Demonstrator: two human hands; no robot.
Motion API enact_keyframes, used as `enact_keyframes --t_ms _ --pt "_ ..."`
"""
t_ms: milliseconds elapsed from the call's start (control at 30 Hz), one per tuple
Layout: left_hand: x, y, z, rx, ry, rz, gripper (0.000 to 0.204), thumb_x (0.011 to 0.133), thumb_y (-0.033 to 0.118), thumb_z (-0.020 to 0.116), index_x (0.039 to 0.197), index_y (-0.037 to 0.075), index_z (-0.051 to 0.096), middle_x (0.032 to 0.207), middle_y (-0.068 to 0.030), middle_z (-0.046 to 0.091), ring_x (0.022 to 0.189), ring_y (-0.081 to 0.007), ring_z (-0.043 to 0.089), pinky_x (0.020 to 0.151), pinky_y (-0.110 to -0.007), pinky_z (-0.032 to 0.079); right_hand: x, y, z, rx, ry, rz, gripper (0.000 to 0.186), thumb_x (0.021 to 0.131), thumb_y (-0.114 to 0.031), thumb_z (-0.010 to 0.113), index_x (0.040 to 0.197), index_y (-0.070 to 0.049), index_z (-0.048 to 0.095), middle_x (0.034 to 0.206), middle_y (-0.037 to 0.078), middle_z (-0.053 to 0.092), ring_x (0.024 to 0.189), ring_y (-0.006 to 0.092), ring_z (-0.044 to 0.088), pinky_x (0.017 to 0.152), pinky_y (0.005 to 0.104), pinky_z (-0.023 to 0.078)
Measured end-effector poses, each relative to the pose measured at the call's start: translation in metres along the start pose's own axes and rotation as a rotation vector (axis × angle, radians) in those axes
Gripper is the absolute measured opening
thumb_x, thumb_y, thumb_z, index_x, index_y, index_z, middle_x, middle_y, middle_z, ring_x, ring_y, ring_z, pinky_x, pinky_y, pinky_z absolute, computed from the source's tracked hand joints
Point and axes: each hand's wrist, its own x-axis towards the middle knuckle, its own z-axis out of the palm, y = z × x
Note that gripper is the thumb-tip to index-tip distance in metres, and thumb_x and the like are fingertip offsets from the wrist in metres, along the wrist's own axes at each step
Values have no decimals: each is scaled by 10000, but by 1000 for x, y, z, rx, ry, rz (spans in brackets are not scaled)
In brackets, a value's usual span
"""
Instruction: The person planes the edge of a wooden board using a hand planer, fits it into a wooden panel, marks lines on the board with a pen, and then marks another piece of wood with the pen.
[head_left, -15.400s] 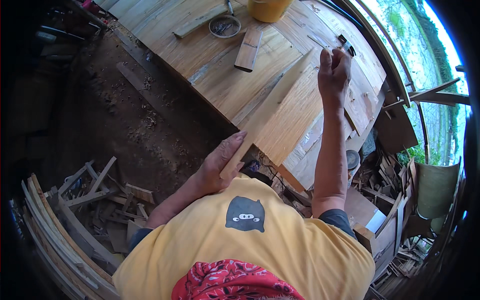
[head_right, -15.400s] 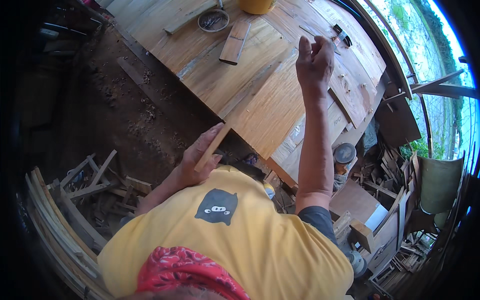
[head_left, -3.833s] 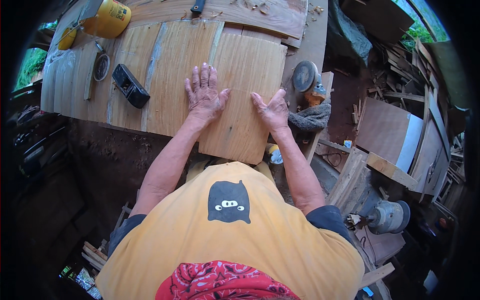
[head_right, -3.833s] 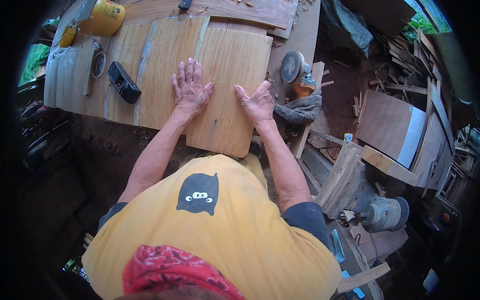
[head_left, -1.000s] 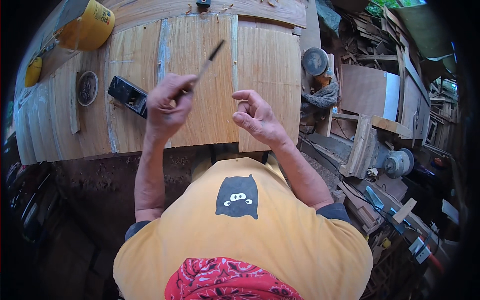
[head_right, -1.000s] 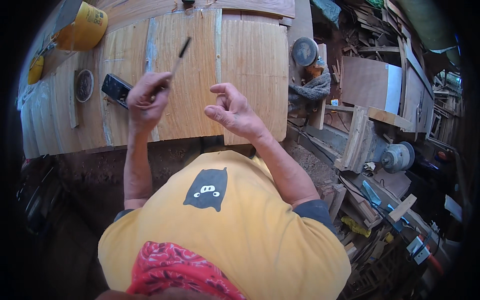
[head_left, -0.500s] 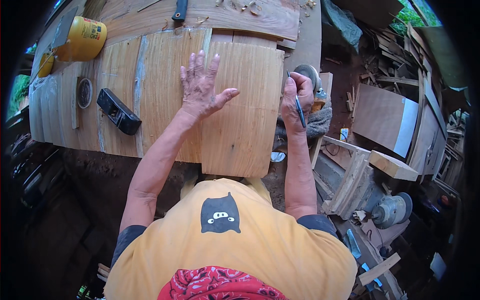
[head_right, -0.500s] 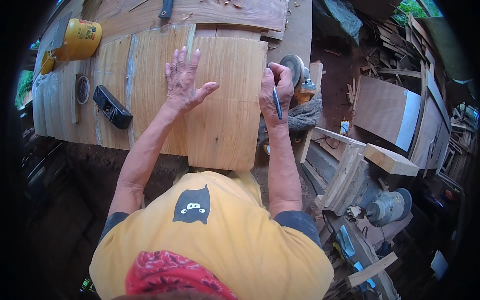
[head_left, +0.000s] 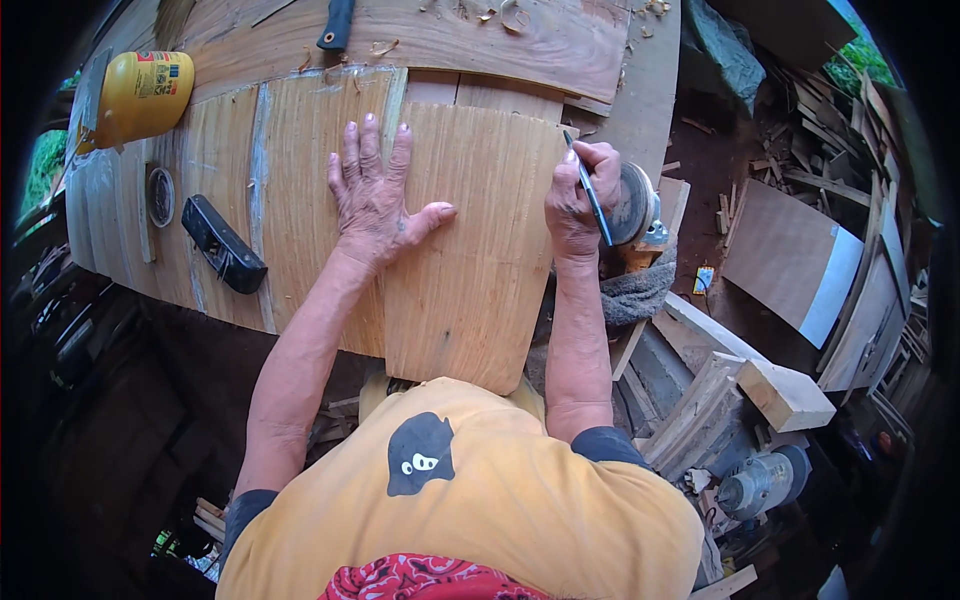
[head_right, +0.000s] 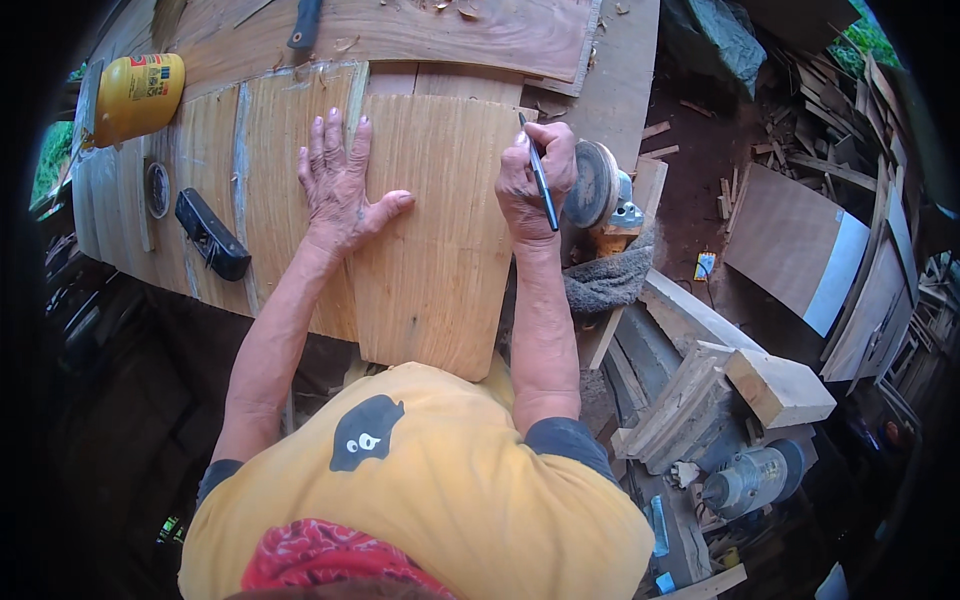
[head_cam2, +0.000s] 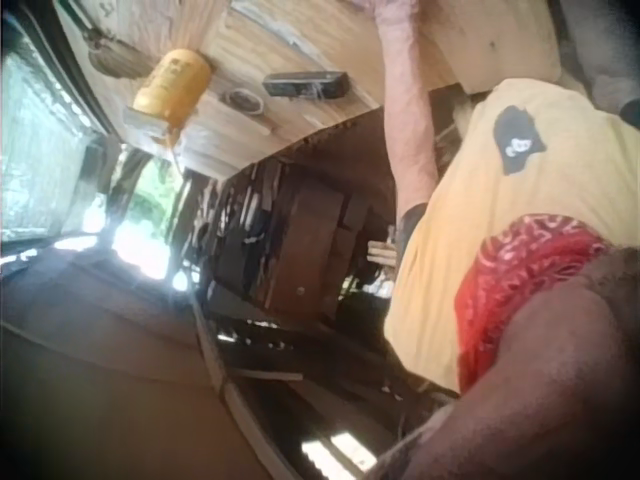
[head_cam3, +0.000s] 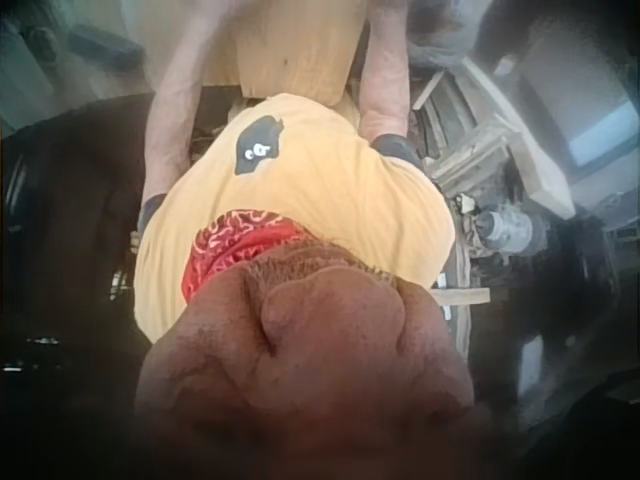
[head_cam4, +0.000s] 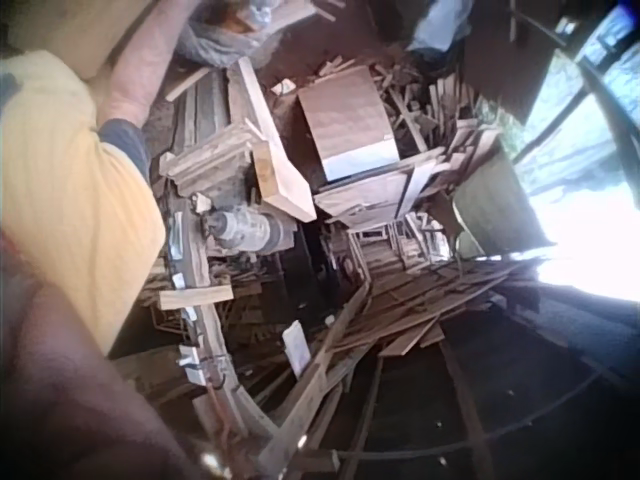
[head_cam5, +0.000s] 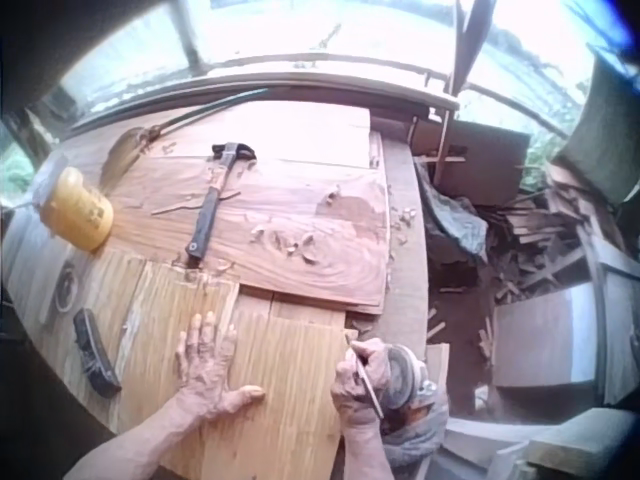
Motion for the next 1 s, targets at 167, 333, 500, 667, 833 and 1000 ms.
enact_keyframes --t_ms 167,333,500,667,833,1000 --pt "1 -2 1 -22 9 8 1168 756 763 704 1643 150 252 1708 -230 87 1584 -416 25 1231 -628 26 0 5 5 -39 -16 14 135 885 -30 589 1013 9 567 874 153 579 730 290 604 702 388 515" --pt "2 -3 3 -13 17 18 1174 755 785 689 1644 156 251 1710 -222 81 1586 -407 14 1232 -625 19 1 8 6 -34 -34 15 120 895 -23 580 1008 10 561 866 150 570 726 291 600 699 388 513" --pt "0 -7 7 -11 21 35 1173 770 811 661 1650 174 220 1710 -213 61 1587 -399 -7 1232 -633 6 3 4 7 -70 -31 -33 115 883 2 581 995 8 554 832 143 539 696 282 569 671 388 496" --pt "1 -7 8 -6 7 29 1179 775 832 642 1656 190 192 1708 -210 44 1585 -397 -23 1230 -645 -2 2 3 5 -84 -46 -19 104 881 0 584 978 5 547 821 140 532 684 278 556 657 383 486" --pt "-1 -6 8 -11 19 32 1176 772 830 648 1654 194 200 1709 -207 52 1586 -397 -17 1230 -644 -2 0 5 4 -50 -57 44 100 882 -11 588 972 1 545 814 137 531 674 278 551 648 382 483" --pt "0 -7 9 -21 25 35 1170 769 821 661 1652 200 211 1708 -209 59 1586 -398 -21 1230 -646 -6 5 9 8 -99 -11 -102 104 880 -22 598 967 4 548 806 143 541 660 277 553 643 383 488"
